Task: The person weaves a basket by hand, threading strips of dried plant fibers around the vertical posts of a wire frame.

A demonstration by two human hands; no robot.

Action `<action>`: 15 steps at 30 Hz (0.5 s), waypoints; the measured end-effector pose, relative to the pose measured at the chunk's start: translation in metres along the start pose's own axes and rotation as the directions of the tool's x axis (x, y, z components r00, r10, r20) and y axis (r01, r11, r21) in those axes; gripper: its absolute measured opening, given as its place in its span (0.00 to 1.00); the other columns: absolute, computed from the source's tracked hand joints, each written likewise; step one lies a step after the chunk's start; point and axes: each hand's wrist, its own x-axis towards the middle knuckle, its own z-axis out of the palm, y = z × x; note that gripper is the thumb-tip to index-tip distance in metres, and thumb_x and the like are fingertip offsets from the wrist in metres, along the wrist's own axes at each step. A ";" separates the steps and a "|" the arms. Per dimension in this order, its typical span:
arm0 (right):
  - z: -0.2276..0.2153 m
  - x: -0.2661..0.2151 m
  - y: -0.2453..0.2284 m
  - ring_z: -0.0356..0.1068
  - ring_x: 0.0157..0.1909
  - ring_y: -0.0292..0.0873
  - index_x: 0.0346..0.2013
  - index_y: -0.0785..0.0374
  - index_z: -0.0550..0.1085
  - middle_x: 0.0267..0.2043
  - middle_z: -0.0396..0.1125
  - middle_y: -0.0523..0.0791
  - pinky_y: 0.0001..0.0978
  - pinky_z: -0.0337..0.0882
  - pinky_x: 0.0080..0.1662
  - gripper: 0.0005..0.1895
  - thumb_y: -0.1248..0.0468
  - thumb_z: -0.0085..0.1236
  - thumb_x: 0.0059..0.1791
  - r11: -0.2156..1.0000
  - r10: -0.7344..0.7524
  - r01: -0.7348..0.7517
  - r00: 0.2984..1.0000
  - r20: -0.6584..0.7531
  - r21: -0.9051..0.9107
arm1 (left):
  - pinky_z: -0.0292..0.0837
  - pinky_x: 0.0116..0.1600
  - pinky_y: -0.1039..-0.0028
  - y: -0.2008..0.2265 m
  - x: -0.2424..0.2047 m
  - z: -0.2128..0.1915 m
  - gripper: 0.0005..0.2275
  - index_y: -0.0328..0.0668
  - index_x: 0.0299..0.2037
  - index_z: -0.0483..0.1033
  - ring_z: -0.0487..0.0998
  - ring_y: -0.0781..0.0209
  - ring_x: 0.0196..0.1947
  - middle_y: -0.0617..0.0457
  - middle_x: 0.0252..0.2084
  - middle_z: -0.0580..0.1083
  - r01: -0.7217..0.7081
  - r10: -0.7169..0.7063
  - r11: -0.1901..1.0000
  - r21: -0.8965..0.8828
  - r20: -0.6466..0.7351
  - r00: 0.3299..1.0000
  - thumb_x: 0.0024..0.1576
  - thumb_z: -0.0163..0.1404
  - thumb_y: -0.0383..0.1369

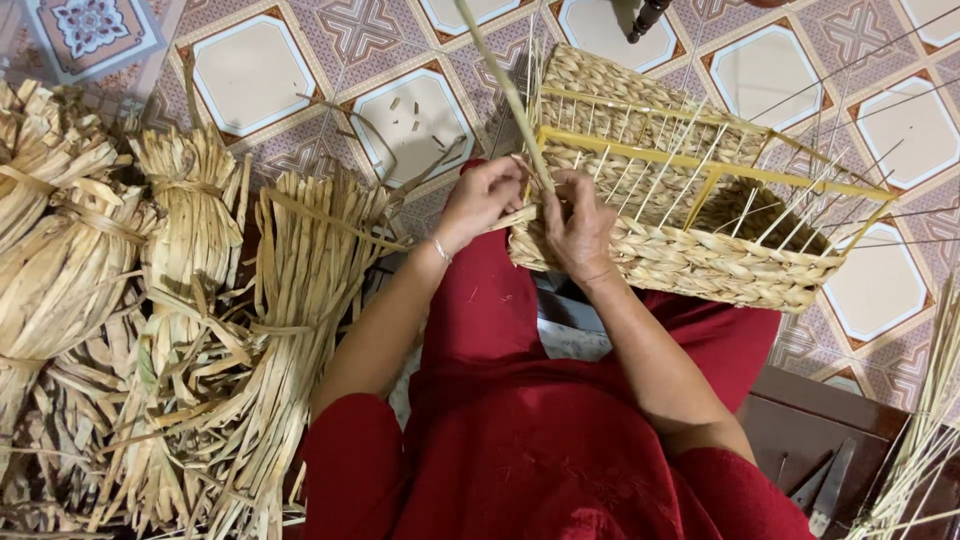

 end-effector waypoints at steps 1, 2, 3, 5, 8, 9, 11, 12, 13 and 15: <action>0.002 -0.003 0.002 0.71 0.24 0.36 0.46 0.64 0.68 0.31 0.73 0.45 0.26 0.70 0.23 0.08 0.68 0.59 0.56 0.997 -0.030 0.029 1.000 -0.010 -0.066 | 0.76 0.37 0.78 -0.006 0.005 -0.002 0.09 0.32 0.52 0.78 0.79 0.68 0.30 0.51 0.38 0.77 0.068 -0.066 0.995 -0.070 0.036 0.997 0.63 0.50 0.25; 0.005 -0.003 0.004 0.69 0.22 0.37 0.44 0.62 0.70 0.28 0.72 0.45 0.28 0.68 0.22 0.07 0.67 0.60 0.56 0.989 -0.064 0.061 0.998 -0.022 -0.133 | 0.76 0.37 0.78 -0.010 0.010 -0.004 0.09 0.32 0.53 0.79 0.78 0.70 0.30 0.50 0.37 0.78 0.134 -0.124 0.982 -0.135 0.076 0.989 0.65 0.49 0.25; 0.007 -0.003 0.006 0.67 0.20 0.37 0.42 0.61 0.71 0.26 0.70 0.44 0.30 0.67 0.21 0.05 0.66 0.60 0.55 0.976 -0.099 0.091 0.995 -0.031 -0.200 | 0.76 0.37 0.78 -0.013 0.013 -0.005 0.11 0.32 0.56 0.78 0.77 0.70 0.29 0.49 0.37 0.77 0.120 -0.109 0.983 -0.141 0.085 0.990 0.65 0.49 0.24; 0.011 -0.003 0.009 0.64 0.18 0.36 0.38 0.60 0.73 0.22 0.68 0.43 0.32 0.64 0.20 0.04 0.66 0.60 0.55 0.961 -0.101 0.095 0.995 -0.009 -0.258 | 0.75 0.36 0.79 -0.015 0.016 -0.003 0.16 0.34 0.62 0.75 0.75 0.70 0.27 0.49 0.38 0.77 0.094 -0.079 0.983 -0.155 0.102 0.992 0.65 0.48 0.24; 0.017 0.000 0.012 0.59 0.14 0.37 0.32 0.58 0.76 0.17 0.66 0.41 0.34 0.60 0.17 0.06 0.66 0.60 0.54 0.937 -0.046 0.068 0.996 0.074 -0.344 | 0.77 0.35 0.79 -0.011 0.018 -0.002 0.21 0.37 0.67 0.65 0.75 0.72 0.26 0.56 0.50 0.78 0.179 -0.163 0.959 -0.218 0.087 0.983 0.63 0.47 0.25; 0.019 0.001 0.011 0.58 0.13 0.37 0.30 0.58 0.77 0.15 0.65 0.40 0.34 0.58 0.16 0.08 0.66 0.60 0.54 0.927 -0.017 0.056 0.994 0.108 -0.372 | 0.78 0.36 0.80 -0.010 0.017 0.000 0.21 0.36 0.68 0.63 0.74 0.72 0.26 0.56 0.52 0.76 0.166 -0.152 0.959 -0.230 0.077 0.985 0.64 0.47 0.25; 0.016 0.003 0.008 0.60 0.17 0.37 0.33 0.55 0.79 0.18 0.67 0.40 0.33 0.61 0.18 0.07 0.67 0.58 0.55 0.941 0.000 0.064 0.982 0.191 -0.333 | 0.78 0.36 0.81 -0.008 0.017 0.002 0.21 0.35 0.69 0.61 0.74 0.71 0.25 0.58 0.56 0.73 0.139 -0.129 0.958 -0.252 0.056 0.990 0.65 0.47 0.26; 0.013 0.005 0.005 0.61 0.18 0.37 0.34 0.54 0.81 0.19 0.68 0.40 0.32 0.62 0.19 0.08 0.68 0.57 0.55 0.947 0.009 0.066 0.973 0.231 -0.314 | 0.76 0.34 0.82 -0.007 0.018 0.002 0.21 0.35 0.69 0.61 0.73 0.72 0.24 0.54 0.53 0.76 0.126 -0.113 0.958 -0.256 0.065 0.991 0.65 0.47 0.25; 0.009 0.007 0.001 0.63 0.22 0.38 0.36 0.54 0.81 0.22 0.69 0.40 0.33 0.64 0.23 0.06 0.67 0.58 0.54 0.958 -0.012 0.080 0.971 0.240 -0.276 | 0.74 0.31 0.82 -0.006 0.020 0.001 0.21 0.35 0.69 0.62 0.72 0.72 0.24 0.51 0.50 0.78 0.113 -0.098 0.959 -0.261 0.073 0.993 0.64 0.47 0.25; -0.005 0.007 -0.006 0.66 0.29 0.42 0.38 0.54 0.81 0.28 0.72 0.41 0.35 0.69 0.29 0.05 0.63 0.59 0.50 0.974 -0.053 0.106 0.966 0.254 -0.202 | 0.70 0.28 0.84 -0.003 0.022 0.003 0.21 0.35 0.68 0.63 0.70 0.74 0.24 0.46 0.47 0.81 0.064 -0.046 0.965 -0.253 0.077 0.996 0.64 0.47 0.25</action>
